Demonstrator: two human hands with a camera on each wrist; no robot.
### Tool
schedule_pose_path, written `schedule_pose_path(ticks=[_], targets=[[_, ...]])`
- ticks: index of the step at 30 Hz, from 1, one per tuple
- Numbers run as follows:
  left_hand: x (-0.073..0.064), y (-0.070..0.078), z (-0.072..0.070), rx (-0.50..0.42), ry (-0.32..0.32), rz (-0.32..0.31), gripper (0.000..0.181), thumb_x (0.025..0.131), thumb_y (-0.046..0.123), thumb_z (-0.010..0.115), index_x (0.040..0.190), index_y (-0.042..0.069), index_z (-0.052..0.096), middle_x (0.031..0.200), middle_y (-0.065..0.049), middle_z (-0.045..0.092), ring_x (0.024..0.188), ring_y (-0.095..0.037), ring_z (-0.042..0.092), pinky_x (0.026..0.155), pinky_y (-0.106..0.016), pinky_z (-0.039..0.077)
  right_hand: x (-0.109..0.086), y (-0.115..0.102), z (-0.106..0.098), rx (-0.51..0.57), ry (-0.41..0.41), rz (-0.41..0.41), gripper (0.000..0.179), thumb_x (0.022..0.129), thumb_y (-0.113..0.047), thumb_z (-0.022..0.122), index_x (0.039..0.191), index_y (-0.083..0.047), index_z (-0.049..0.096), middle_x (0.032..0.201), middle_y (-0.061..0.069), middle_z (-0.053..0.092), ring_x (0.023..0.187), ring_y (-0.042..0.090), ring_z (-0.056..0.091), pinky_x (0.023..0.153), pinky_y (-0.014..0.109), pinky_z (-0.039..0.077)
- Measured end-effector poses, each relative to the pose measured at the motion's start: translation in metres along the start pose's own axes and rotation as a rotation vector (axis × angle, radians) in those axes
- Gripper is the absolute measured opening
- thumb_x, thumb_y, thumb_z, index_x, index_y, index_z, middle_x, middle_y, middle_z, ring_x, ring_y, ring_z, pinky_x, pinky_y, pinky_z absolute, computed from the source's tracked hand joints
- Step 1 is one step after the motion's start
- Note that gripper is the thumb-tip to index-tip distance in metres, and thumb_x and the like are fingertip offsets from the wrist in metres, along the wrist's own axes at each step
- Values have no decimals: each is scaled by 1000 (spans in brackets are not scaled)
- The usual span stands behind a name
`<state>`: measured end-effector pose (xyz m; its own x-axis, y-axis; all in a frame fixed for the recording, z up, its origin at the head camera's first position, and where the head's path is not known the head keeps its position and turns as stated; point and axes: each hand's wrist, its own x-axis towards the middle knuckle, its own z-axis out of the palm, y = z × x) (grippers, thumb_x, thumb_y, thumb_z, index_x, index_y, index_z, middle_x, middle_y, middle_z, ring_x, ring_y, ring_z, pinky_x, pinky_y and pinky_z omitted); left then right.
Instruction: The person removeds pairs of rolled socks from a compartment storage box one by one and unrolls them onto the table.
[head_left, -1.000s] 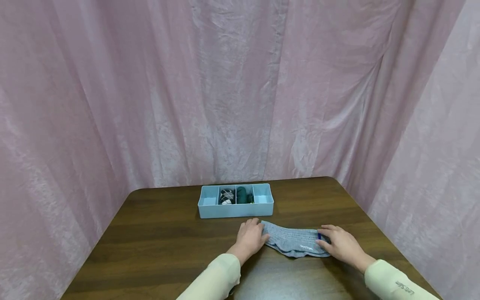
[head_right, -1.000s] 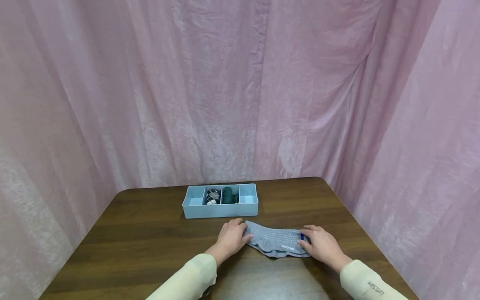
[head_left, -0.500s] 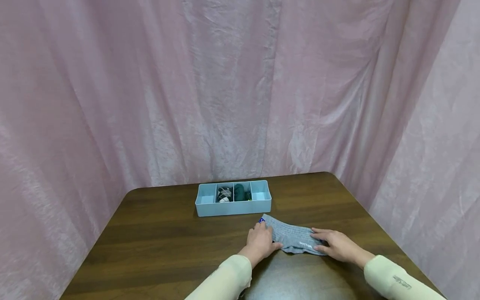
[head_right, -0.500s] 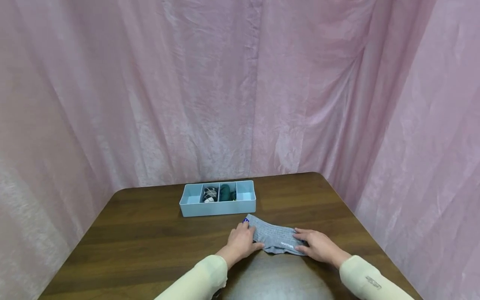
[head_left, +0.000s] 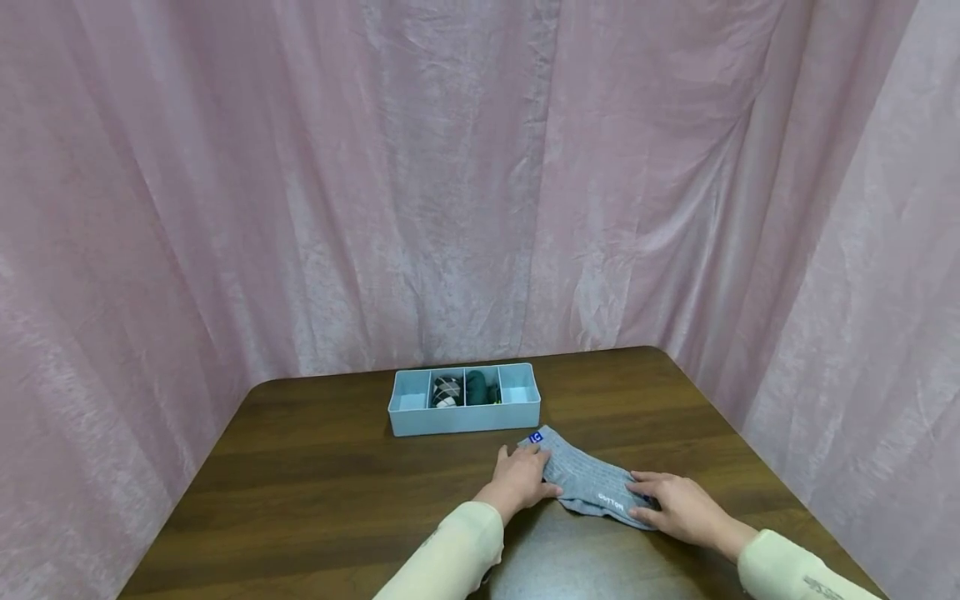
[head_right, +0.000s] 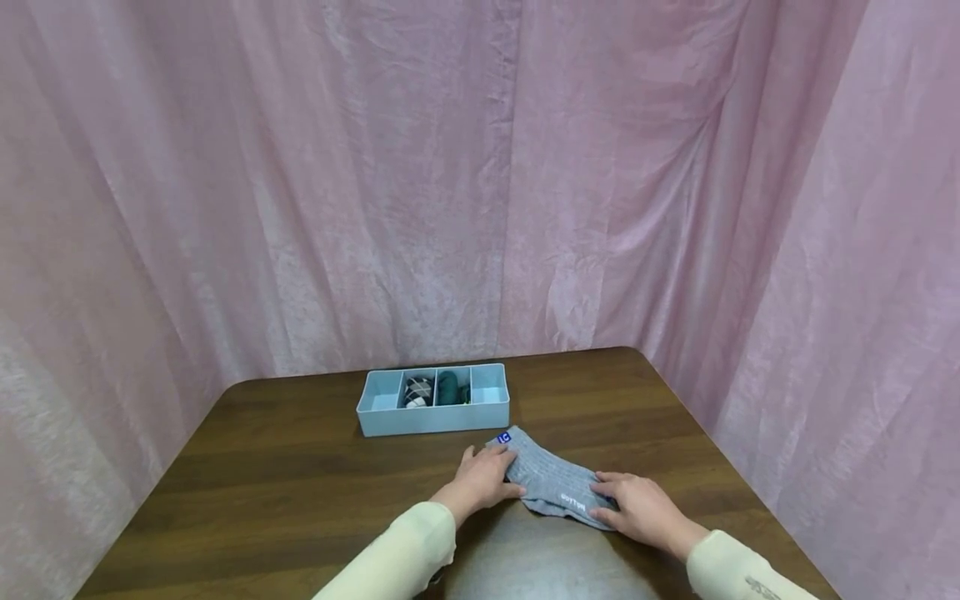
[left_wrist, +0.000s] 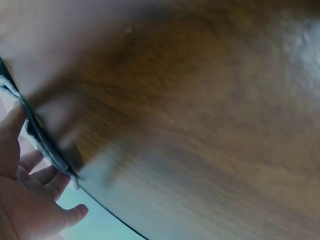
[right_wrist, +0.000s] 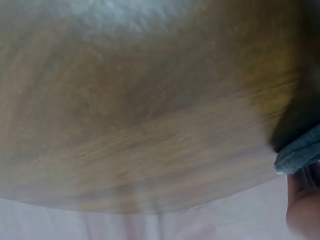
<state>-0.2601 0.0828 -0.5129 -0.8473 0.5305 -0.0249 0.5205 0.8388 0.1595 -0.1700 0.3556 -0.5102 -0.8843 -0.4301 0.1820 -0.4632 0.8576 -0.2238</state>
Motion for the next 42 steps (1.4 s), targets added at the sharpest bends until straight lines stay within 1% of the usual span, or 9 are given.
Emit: schedule_pose_path(ticks=[4,8,11,15,21,26,30,36,42], targets=[[1,-1,3,36,50,12,62,86,54,72,134,17,62,140,-5,55,132,-23,47,109,-55,31,-4,-7,4,-58,16,23,52,90,-51,67,115,-7,74,121,15,67,106,36,65,83,52,53],[3,-2,5,110,149,15,47,83,54,74,113,17,71,111,-3,60,110,-22,53,92,-42,40,-5,-14,7,-83,39,48,52,87,-53,70,111,-8,75,115,13,69,102,35,66,81,52,53],[5,-2,5,133,169,20,34,86,50,74,100,19,73,95,0,59,94,-19,54,79,-36,39,-4,-19,8,-101,72,52,49,85,-53,72,107,-10,77,111,10,69,99,32,67,79,49,54],[4,-1,4,134,118,37,29,93,44,67,106,20,74,108,2,66,99,-18,57,79,-36,39,-2,-24,7,-76,96,18,39,83,-48,76,99,-12,77,100,1,69,90,23,67,74,43,55],[-2,-2,1,22,50,52,53,95,51,60,133,15,63,140,-6,56,131,-27,49,102,-48,39,3,-28,3,37,76,-15,38,82,-42,79,99,-8,76,102,3,69,91,23,67,76,42,54],[-6,2,6,13,131,117,54,91,56,64,125,15,67,127,-5,60,118,-21,54,92,-38,43,7,-27,3,67,-23,-40,52,88,-44,73,120,-3,70,131,14,61,116,34,59,90,50,50],[-6,6,11,80,130,159,47,91,52,66,121,17,70,126,1,62,116,-18,55,89,-35,43,10,-32,8,52,-71,-75,54,90,-46,70,121,-2,70,132,14,61,119,35,57,92,50,49],[-1,4,10,150,198,78,43,89,47,70,120,18,70,133,-2,60,124,-22,53,96,-43,42,21,-48,14,33,-42,-13,55,89,-46,71,118,0,70,128,18,62,117,37,58,92,53,48],[-3,-7,8,41,194,15,49,89,49,70,124,15,67,136,-7,59,128,-25,52,100,-49,40,28,-56,18,48,-17,46,51,85,-40,76,114,1,71,124,20,63,114,40,59,91,55,48]])
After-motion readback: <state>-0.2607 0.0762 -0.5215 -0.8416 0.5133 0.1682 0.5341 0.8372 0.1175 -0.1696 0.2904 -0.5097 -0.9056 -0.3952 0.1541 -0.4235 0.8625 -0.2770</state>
